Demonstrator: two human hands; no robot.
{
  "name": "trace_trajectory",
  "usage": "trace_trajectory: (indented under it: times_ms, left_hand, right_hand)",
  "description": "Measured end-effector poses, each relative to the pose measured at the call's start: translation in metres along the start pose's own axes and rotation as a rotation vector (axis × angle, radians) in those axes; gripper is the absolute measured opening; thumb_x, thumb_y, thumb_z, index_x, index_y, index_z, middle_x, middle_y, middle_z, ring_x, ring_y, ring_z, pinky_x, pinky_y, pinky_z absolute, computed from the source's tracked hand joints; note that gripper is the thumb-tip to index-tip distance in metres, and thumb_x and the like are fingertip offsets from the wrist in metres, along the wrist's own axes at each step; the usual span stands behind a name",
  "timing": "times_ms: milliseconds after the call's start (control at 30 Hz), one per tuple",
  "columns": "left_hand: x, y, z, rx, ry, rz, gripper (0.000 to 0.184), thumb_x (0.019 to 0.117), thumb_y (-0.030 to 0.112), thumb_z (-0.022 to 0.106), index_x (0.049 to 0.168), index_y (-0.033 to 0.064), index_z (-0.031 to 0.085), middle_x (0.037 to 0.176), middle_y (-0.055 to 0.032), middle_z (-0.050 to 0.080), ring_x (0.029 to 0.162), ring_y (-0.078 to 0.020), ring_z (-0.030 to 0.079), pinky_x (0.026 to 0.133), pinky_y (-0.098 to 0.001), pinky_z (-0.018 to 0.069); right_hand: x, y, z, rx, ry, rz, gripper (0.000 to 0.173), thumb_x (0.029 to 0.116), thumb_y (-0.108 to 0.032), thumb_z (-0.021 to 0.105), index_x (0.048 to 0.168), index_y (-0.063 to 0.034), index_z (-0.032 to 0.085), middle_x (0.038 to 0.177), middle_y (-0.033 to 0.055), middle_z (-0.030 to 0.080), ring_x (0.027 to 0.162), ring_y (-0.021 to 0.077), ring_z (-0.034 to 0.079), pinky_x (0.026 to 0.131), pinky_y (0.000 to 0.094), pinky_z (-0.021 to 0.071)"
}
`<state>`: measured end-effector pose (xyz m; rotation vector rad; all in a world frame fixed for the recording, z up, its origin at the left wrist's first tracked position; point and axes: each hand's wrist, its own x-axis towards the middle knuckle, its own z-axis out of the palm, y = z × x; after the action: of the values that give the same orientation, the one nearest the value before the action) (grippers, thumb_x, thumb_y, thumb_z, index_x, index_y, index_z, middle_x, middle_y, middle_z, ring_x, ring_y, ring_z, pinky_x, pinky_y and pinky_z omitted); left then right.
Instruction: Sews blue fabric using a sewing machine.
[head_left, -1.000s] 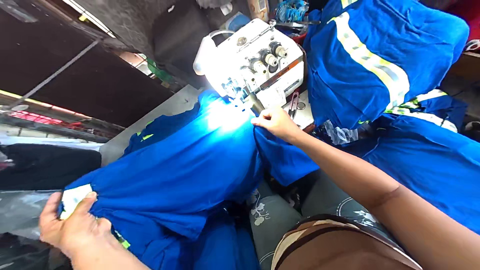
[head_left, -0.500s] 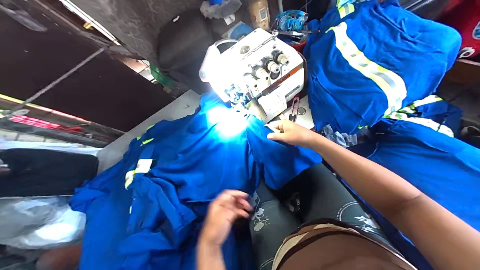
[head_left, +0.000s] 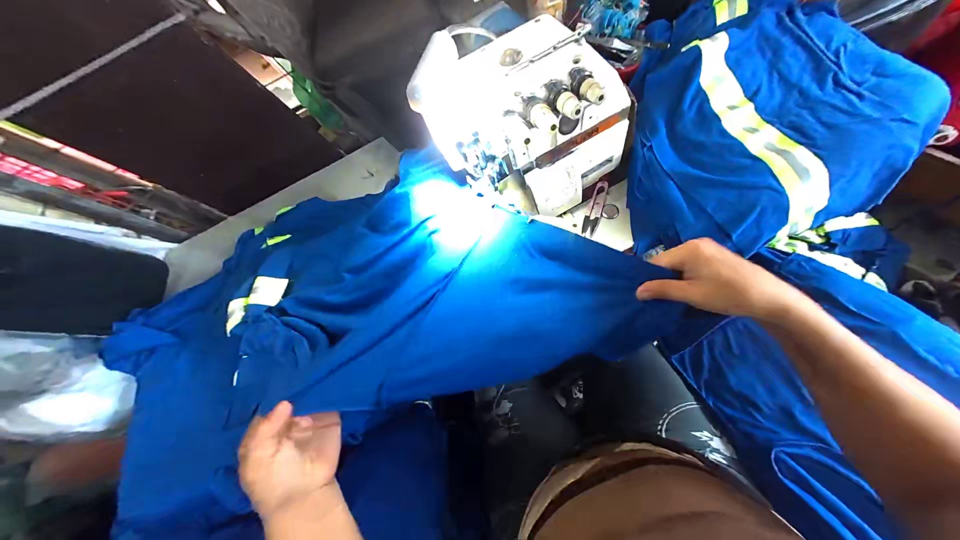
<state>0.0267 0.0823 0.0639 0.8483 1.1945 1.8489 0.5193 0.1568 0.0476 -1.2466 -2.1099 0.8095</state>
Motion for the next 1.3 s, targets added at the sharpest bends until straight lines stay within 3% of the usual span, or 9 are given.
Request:
trace_trajectory:
  times_ms: [67,167,267,467,600,767,1033,1200,1300]
  left_hand:
    - [0.016,-0.003,0.021,-0.028,0.094,-0.033,0.041,0.1069,0.015,0.026,0.082,0.0213,0.058,0.07,0.0094,0.068,0.067,-0.0004,0.066,0.067,-0.0198,0.0579]
    - [0.028,-0.037,0.04,0.008,0.316,-0.166,0.033,0.1035,0.015,0.032,0.074,0.0217,0.045,0.057,0.0102,0.052,0.054,-0.0021,0.057,0.058,-0.0214,0.0537]
    - [0.021,-0.053,0.047,0.055,0.346,-0.171,0.023,0.1057,0.016,0.034,0.086,0.0177,0.046,0.069,0.0067,0.058,0.067,-0.0063,0.064,0.07,-0.0273,0.0579]
    - [0.002,-0.047,0.062,0.261,0.104,-0.091,0.025,0.1061,0.013,0.038,0.131,0.0143,0.037,0.103,0.0021,0.065,0.089,-0.0091,0.07,0.077,-0.0301,0.0615]
    - [-0.003,-0.062,0.063,0.438,-0.065,0.114,0.104,0.0749,0.004,0.077,0.153,-0.0001,0.009,0.138,-0.0159,0.047,0.118,-0.0131,0.061,0.091,-0.0296,0.0577]
    - [-0.002,-0.074,0.056,0.457,0.007,0.16,0.104,0.0695,-0.011,0.074,0.153,-0.0026,0.013,0.135,-0.0182,0.051,0.111,-0.0119,0.064,0.087,-0.0266,0.0585]
    - [-0.001,-0.076,0.054,0.481,-0.007,0.193,0.1,0.0705,-0.012,0.074,0.152,-0.0052,0.016,0.13,-0.0171,0.057,0.105,-0.0092,0.068,0.084,-0.0255,0.0598]
    - [-0.018,-0.066,0.059,0.517,0.027,0.251,0.098,0.071,-0.012,0.074,0.151,-0.01,0.019,0.13,-0.02,0.057,0.103,-0.0075,0.067,0.083,-0.0222,0.0586]
    - [-0.032,-0.062,0.058,0.469,0.019,0.283,0.096,0.0706,-0.011,0.074,0.15,-0.0094,0.02,0.124,-0.0129,0.061,0.101,-0.0054,0.069,0.083,-0.0216,0.06]
  right_hand:
    - [-0.006,-0.017,-0.002,-0.043,0.039,-0.031,0.03,0.0913,-0.04,0.069,0.075,-0.0147,0.069,0.061,-0.0075,0.058,0.058,0.0008,0.055,0.054,0.0268,0.0447]
    - [0.004,-0.004,0.025,-0.107,-0.283,0.25,0.034,0.0976,-0.032,0.069,0.093,0.0017,0.071,0.086,0.0205,0.069,0.085,0.0363,0.067,0.078,0.0596,0.0518]
    - [0.021,0.011,0.046,-0.374,-0.454,0.569,0.034,0.1016,-0.024,0.062,0.119,0.0039,0.068,0.119,0.0319,0.066,0.116,0.0527,0.061,0.096,0.0718,0.0437]
    - [0.057,-0.025,0.041,-0.157,0.26,0.085,0.031,0.0957,-0.026,0.073,0.113,-0.001,0.072,0.101,0.0191,0.07,0.094,0.0362,0.069,0.085,0.056,0.0561]
    - [0.101,-0.037,0.066,-0.076,0.482,-0.085,0.028,0.0907,-0.027,0.078,0.107,-0.0042,0.073,0.099,0.0159,0.069,0.093,0.0345,0.067,0.081,0.0539,0.0559]
    - [0.099,-0.05,0.079,-0.142,0.516,-0.13,0.01,0.0913,-0.015,0.073,0.089,-0.0046,0.071,0.091,0.0137,0.068,0.094,0.0363,0.063,0.08,0.0546,0.0511]
    - [0.101,-0.037,0.063,0.036,0.29,0.035,0.011,0.0953,-0.009,0.068,0.095,0.0013,0.063,0.082,0.0153,0.065,0.077,0.0311,0.067,0.071,0.0509,0.0554]
    - [0.126,-0.03,0.055,0.149,0.185,0.068,0.025,0.0917,-0.007,0.07,0.117,-0.0033,0.07,0.079,0.0126,0.064,0.062,0.024,0.058,0.059,0.0454,0.0524]
    - [0.125,-0.023,0.051,0.197,0.128,0.057,0.01,0.0923,-0.012,0.071,0.096,-0.004,0.075,0.075,0.0122,0.065,0.06,0.0229,0.058,0.056,0.0441,0.0507]
